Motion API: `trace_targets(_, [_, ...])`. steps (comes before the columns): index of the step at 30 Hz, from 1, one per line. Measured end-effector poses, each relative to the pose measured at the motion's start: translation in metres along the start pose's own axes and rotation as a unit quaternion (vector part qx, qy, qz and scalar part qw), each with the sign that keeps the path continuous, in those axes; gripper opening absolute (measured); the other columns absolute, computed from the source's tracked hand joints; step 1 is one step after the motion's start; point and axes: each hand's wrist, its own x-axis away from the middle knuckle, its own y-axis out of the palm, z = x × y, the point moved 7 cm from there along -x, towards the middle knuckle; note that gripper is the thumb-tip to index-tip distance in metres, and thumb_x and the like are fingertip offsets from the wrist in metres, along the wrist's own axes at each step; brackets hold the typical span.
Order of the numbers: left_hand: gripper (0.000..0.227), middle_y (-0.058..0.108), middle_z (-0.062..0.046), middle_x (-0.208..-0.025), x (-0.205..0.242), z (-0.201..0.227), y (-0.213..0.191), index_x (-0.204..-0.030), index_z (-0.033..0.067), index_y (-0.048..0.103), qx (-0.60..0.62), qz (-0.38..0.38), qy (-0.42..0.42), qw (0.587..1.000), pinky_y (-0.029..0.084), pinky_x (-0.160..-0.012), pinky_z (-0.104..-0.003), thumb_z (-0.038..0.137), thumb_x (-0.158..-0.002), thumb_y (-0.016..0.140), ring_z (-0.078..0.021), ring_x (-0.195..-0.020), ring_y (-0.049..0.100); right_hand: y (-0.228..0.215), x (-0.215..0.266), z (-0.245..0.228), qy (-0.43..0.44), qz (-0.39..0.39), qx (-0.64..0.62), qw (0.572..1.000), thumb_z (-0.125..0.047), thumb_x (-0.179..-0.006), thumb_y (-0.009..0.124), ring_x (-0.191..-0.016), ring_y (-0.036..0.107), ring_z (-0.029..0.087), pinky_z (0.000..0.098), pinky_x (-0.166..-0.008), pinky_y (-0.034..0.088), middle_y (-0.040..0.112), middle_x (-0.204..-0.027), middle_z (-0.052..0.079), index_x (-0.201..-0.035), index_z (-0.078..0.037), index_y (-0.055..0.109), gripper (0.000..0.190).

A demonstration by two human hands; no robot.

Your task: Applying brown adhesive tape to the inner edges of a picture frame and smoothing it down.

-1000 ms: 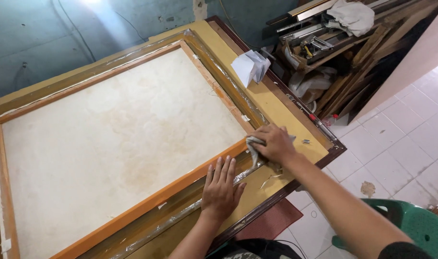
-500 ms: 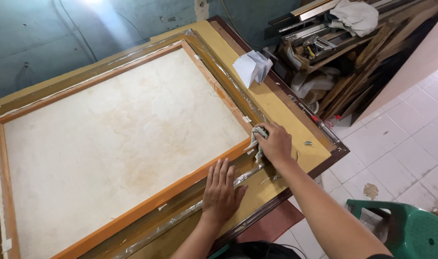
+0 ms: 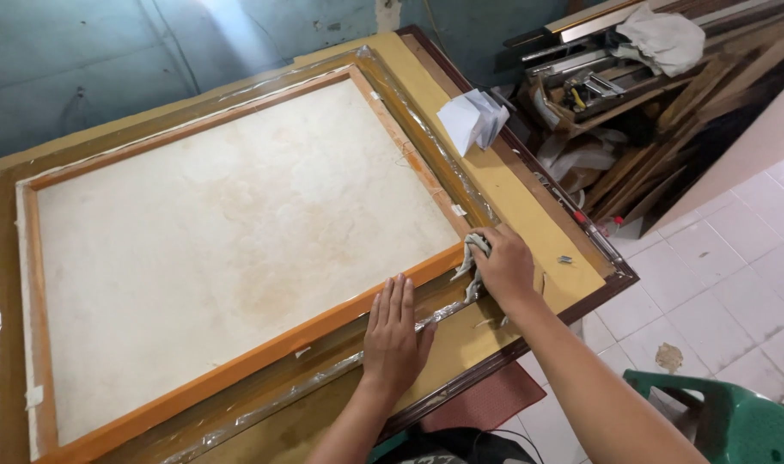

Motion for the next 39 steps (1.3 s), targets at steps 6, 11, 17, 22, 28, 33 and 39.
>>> trace_targets(6, [0.063, 0.026, -0.004, -0.143, 0.047, -0.045, -0.029, -0.136, 0.0124, 0.028, -0.093, -0.011, -0.073, 0.993, 0.014, -0.105, -0.043, 0.048, -0.086, 0.038, -0.0224, -0.133, 0.02, 0.022, 0.047, -0.091, -0.157, -0.079, -0.102, 0.979, -0.012, -0.077, 0.06, -0.071, 0.059, 0.02, 0.0297, -0.064, 0.051, 0.063, -0.084, 0.01, -0.096, -0.006, 0.065, 0.02])
trace_targets(11, [0.06, 0.027, -0.001, -0.143, 0.097, -0.092, -0.064, -0.137, 0.0158, 0.028, -0.147, 0.024, -0.147, 0.978, 0.017, -0.105, -0.045, 0.049, -0.088, 0.033, -0.0214, -0.132, 0.022, 0.058, 0.09, -0.176, -0.295, -0.103, -0.162, 0.936, -0.015, -0.077, 0.061, -0.073, 0.057, 0.025, 0.0347, -0.065, 0.046, 0.06, -0.081, 0.008, -0.094, -0.009, 0.064, 0.018])
trace_targets(17, [0.059, 0.027, 0.001, -0.142, 0.161, -0.149, -0.112, -0.137, 0.0208, 0.027, -0.198, 0.042, -0.257, 0.945, 0.019, -0.103, -0.049, 0.051, -0.087, 0.032, -0.0224, -0.132, 0.022, 0.109, 0.136, -0.27, -0.411, -0.174, -0.163, 0.88, -0.012, -0.077, 0.059, -0.07, 0.054, 0.027, 0.038, -0.063, 0.044, 0.057, -0.079, 0.006, -0.093, -0.013, 0.062, 0.016])
trace_targets(22, [0.057, 0.027, -0.005, -0.143, 0.22, -0.202, -0.153, -0.137, 0.019, 0.03, -0.193, 0.066, -0.353, 0.913, 0.018, -0.102, -0.053, 0.049, -0.089, 0.026, -0.0229, -0.131, 0.024, 0.155, 0.176, -0.344, -0.489, -0.218, -0.149, 0.832, -0.014, -0.079, 0.058, -0.068, 0.052, 0.027, 0.0385, -0.061, 0.044, 0.056, -0.084, 0.006, -0.096, -0.015, 0.061, 0.017])
trace_targets(28, [0.06, 0.038, -0.013, -0.135, 0.3, -0.252, -0.222, -0.131, 0.0072, 0.037, -0.215, 0.161, -0.432, 0.861, 0.029, -0.097, -0.05, 0.048, -0.088, 0.032, -0.0355, -0.127, 0.031, 0.202, 0.227, -0.427, -0.538, -0.254, -0.125, 0.794, -0.021, -0.082, 0.054, -0.077, 0.053, 0.028, 0.0403, -0.069, 0.043, 0.056, -0.087, 0.005, -0.102, -0.017, 0.061, 0.021])
trace_targets(33, [0.036, 0.056, -0.017, -0.108, 0.359, -0.295, -0.266, -0.11, 0.0008, 0.052, -0.132, 0.251, -0.414, 0.865, 0.038, -0.085, -0.046, 0.025, -0.085, 0.043, -0.0356, -0.098, 0.051, 0.225, 0.264, -0.488, -0.563, -0.271, -0.114, 0.773, -0.019, -0.083, 0.054, -0.081, 0.053, 0.026, 0.0384, -0.071, 0.043, 0.056, -0.09, 0.005, -0.103, -0.015, 0.062, 0.022])
trace_targets(39, [0.038, 0.059, -0.004, -0.093, 0.378, -0.354, -0.24, -0.103, 0.0192, 0.061, -0.153, 0.09, -0.514, 0.839, 0.048, -0.07, -0.042, 0.038, -0.07, 0.06, -0.0278, -0.09, 0.056, 0.237, 0.274, -0.516, -0.569, -0.221, -0.127, 0.782, -0.025, -0.073, 0.06, -0.073, 0.058, 0.025, 0.0317, -0.062, 0.049, 0.054, -0.079, 0.002, -0.091, -0.018, 0.061, 0.019])
